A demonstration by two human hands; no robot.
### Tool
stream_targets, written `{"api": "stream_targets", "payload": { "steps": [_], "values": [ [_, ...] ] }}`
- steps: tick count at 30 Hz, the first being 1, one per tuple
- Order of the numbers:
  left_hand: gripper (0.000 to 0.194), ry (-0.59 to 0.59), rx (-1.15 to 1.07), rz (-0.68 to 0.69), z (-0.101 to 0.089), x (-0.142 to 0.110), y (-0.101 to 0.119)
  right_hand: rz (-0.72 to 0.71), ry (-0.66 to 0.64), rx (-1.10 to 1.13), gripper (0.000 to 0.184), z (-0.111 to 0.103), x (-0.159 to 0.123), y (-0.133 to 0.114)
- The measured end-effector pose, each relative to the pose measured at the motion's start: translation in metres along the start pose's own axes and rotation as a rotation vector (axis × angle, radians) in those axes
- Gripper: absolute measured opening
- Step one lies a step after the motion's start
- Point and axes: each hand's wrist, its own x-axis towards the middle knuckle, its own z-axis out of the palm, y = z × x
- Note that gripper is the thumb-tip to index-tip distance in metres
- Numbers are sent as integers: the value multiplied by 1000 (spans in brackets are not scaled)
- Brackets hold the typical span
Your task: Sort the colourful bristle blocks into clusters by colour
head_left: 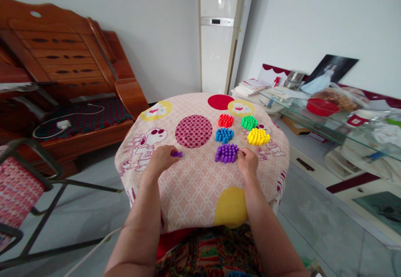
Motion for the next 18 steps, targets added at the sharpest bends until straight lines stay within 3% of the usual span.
{"api": "stream_targets", "payload": {
  "steps": [4, 10, 13, 18],
  "values": [
    [18, 45, -290, 188, 3, 10, 47, -55, 134, 137, 32, -1, -3, -1],
    [25, 34, -639, 389, 15, 14, 116, -181, 227, 337, 36, -7, -13, -12],
    [26, 108, -639, 419, 28, 15, 132, -252, 224, 396, 38, -11, -19, -17],
    [27, 177, -604, 466, 44, 15, 141, -346, 140, 356, 39, -14, -26, -23]
  ]
}}
